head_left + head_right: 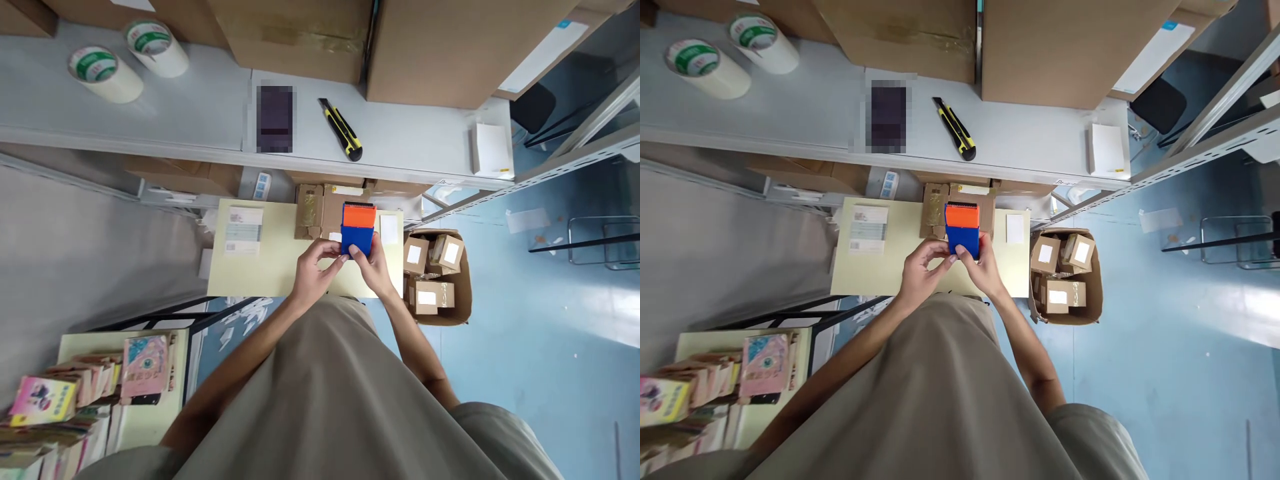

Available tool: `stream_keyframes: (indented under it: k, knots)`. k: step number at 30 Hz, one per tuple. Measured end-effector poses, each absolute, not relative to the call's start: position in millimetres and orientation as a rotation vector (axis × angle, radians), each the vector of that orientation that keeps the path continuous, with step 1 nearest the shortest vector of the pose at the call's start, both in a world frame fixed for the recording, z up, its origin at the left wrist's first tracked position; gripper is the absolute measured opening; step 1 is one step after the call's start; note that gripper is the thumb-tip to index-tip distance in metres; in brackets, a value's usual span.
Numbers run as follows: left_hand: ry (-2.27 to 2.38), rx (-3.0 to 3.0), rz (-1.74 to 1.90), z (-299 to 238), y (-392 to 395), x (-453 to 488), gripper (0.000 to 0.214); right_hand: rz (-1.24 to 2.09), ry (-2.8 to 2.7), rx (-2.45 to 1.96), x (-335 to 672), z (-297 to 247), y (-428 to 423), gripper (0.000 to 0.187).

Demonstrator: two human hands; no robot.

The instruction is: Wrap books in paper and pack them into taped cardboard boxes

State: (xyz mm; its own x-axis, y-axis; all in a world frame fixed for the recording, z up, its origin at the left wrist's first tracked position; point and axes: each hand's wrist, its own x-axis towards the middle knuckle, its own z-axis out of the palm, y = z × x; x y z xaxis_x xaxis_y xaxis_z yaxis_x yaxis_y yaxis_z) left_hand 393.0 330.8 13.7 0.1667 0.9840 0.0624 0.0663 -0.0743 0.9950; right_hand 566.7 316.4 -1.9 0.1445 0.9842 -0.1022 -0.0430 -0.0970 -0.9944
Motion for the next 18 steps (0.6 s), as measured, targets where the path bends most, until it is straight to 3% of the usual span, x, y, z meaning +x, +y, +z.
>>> stream_keyframes:
  k: [9, 18]
  knots:
    - [1.087, 1.383, 0.960, 17, 326, 354, 0.031, 1.136, -1.092, -1.409, 529, -1, 309, 0.067]
    - [1.087, 1.098, 0.859, 22, 375, 303, 0.065, 1.290, -1.299, -1.548, 525, 6, 292, 0.068]
